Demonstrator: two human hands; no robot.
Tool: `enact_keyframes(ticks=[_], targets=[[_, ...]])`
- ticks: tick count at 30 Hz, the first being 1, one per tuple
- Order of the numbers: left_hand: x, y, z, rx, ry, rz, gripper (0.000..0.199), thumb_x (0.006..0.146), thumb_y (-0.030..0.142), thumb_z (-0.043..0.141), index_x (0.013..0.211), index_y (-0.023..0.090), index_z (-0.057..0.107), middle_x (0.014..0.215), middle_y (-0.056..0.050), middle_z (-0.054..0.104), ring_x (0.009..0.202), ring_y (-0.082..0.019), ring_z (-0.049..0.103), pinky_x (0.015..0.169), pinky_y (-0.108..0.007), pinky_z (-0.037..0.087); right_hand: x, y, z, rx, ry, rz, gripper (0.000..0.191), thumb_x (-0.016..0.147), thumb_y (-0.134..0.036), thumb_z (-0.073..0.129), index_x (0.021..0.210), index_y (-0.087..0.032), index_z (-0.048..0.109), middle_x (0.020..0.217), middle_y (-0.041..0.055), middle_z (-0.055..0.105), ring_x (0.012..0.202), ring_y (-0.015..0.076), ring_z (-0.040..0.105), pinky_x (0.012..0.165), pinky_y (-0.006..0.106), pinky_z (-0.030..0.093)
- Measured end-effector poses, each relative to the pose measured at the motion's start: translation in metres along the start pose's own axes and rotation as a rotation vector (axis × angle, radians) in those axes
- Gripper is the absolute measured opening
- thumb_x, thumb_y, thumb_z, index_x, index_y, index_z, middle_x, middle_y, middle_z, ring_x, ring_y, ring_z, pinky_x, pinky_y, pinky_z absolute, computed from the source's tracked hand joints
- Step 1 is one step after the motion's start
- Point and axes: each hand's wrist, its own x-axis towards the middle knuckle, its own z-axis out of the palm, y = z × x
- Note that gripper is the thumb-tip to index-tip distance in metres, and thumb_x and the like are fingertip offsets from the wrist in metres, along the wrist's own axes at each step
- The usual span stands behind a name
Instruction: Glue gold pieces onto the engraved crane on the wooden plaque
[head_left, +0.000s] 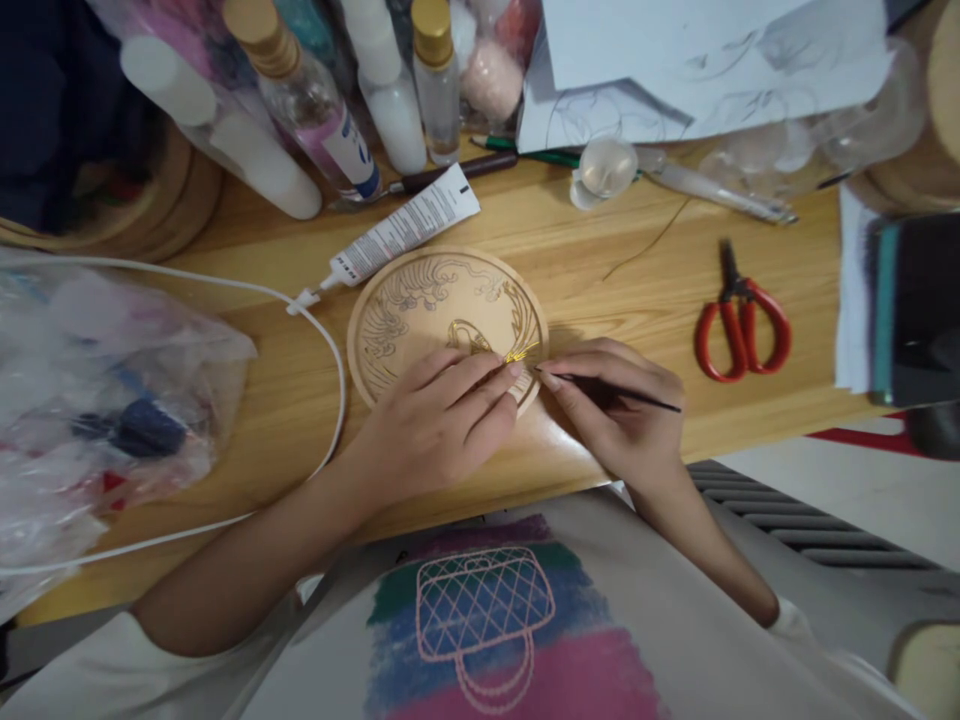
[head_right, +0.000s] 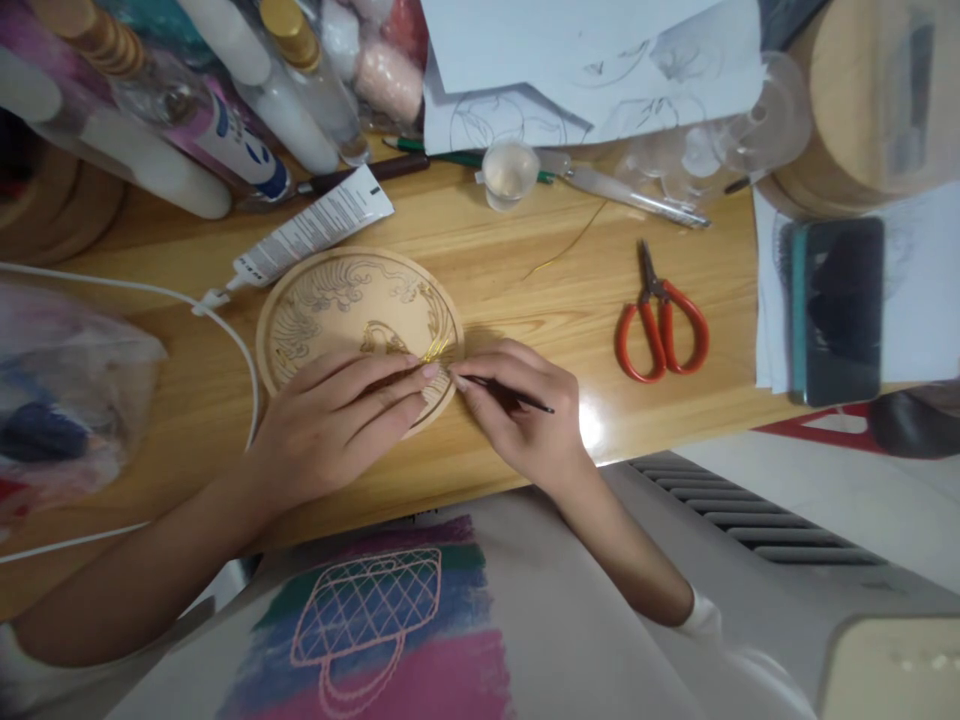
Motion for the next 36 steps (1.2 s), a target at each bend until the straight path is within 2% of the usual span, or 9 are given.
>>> enact_keyframes(ticks=[14, 19, 23, 25, 27, 30, 32, 34, 36], targets=[[0.001, 0.001, 0.0, 0.066, 0.011, 0.007, 0.019, 0.099, 0.013, 0.049, 0.098, 0.016, 0.068, 0.114, -0.005, 0.075, 0.107, -0.02, 0.068, 0.09, -0.036, 0.053, 0.0, -0.001, 0.0, -0.004, 0.012, 0.0, 0.013, 0.085, -0.015, 0.068, 0.091, -0.025, 0.074, 0.084, 0.0004, 0.074, 0.074, 0.0145, 0.068, 0.066, 0.03, 0.057], [-0.002, 0.0, 0.001, 0.035, 0.069, -0.022, 0.02, 0.101, 0.015, 0.047, 0.096, 0.017, 0.066, 0.114, -0.001, 0.075, 0.107, -0.018, 0.069, 0.089, -0.034, 0.054, -0.002, 0.001, 0.004, 0.02, 0.268, 0.068, 0.011, 0.084, -0.018, 0.072, 0.091, -0.026, 0.074, 0.084, 0.0004, 0.072, 0.079, 0.0159, 0.068, 0.071, 0.032, 0.057], [-0.006, -0.005, 0.002, -0.125, 0.151, -0.184, 0.008, 0.097, 0.014, 0.056, 0.098, 0.018, 0.063, 0.112, -0.003, 0.075, 0.109, -0.017, 0.068, 0.095, -0.035, 0.054, -0.001, 0.005, 0.008, 0.026, 0.421, 0.096, 0.014, 0.084, -0.017, 0.071, 0.095, -0.026, 0.073, 0.086, 0.0003, 0.07, 0.078, 0.0154, 0.067, 0.07, 0.031, 0.056], [-0.007, -0.008, 0.001, -0.213, 0.21, -0.295, 0.007, 0.094, 0.013, 0.059, 0.098, 0.019, 0.062, 0.108, -0.004, 0.076, 0.105, -0.017, 0.069, 0.094, -0.036, 0.056, 0.0, 0.007, 0.006, -0.046, 0.403, 0.041, 0.018, 0.086, -0.014, 0.067, 0.098, -0.026, 0.072, 0.089, 0.0012, 0.071, 0.082, 0.0162, 0.068, 0.075, 0.033, 0.057], [-0.007, -0.01, -0.001, -0.274, 0.266, -0.381, 0.008, 0.094, 0.014, 0.06, 0.098, 0.021, 0.06, 0.104, -0.002, 0.075, 0.1, -0.016, 0.069, 0.091, -0.036, 0.057, 0.0, 0.01, 0.002, -0.162, 0.304, -0.041, 0.022, 0.088, -0.011, 0.063, 0.103, -0.025, 0.07, 0.094, 0.0035, 0.072, 0.088, 0.0171, 0.068, 0.079, 0.034, 0.057], [-0.007, -0.013, 0.0, -0.305, 0.329, -0.42, 0.008, 0.095, 0.014, 0.058, 0.096, 0.022, 0.059, 0.098, -0.001, 0.075, 0.096, -0.015, 0.07, 0.087, -0.035, 0.058, 0.0, 0.019, -0.008, -0.418, 0.11, -0.167, 0.028, 0.089, -0.008, 0.054, 0.107, -0.023, 0.07, 0.101, 0.0086, 0.071, 0.092, 0.0201, 0.068, 0.076, 0.036, 0.057], [-0.007, -0.014, 0.002, -0.309, 0.348, -0.419, 0.006, 0.095, 0.014, 0.058, 0.094, 0.02, 0.06, 0.096, -0.002, 0.075, 0.093, -0.016, 0.07, 0.084, -0.034, 0.057, 0.003, 0.024, -0.015, -0.564, 0.044, -0.209, 0.031, 0.09, -0.008, 0.051, 0.107, -0.023, 0.072, 0.103, 0.0101, 0.072, 0.093, 0.0223, 0.067, 0.077, 0.039, 0.056], [-0.007, -0.015, 0.005, -0.312, 0.355, -0.423, 0.007, 0.095, 0.014, 0.057, 0.092, 0.019, 0.062, 0.094, -0.003, 0.075, 0.091, -0.016, 0.07, 0.083, -0.033, 0.057, 0.006, 0.018, -0.022, -0.554, 0.018, -0.194, 0.033, 0.09, -0.008, 0.049, 0.108, -0.024, 0.073, 0.108, 0.0113, 0.071, 0.095, 0.0237, 0.067, 0.08, 0.043, 0.056], [-0.007, -0.016, 0.007, -0.31, 0.378, -0.43, 0.009, 0.095, 0.015, 0.056, 0.091, 0.018, 0.063, 0.093, -0.004, 0.075, 0.09, -0.016, 0.07, 0.084, -0.032, 0.056, 0.006, -0.002, -0.028, -0.333, 0.015, -0.125, 0.032, 0.091, -0.011, 0.051, 0.11, -0.025, 0.072, 0.111, 0.0103, 0.07, 0.1, 0.0226, 0.067, 0.084, 0.042, 0.056]])
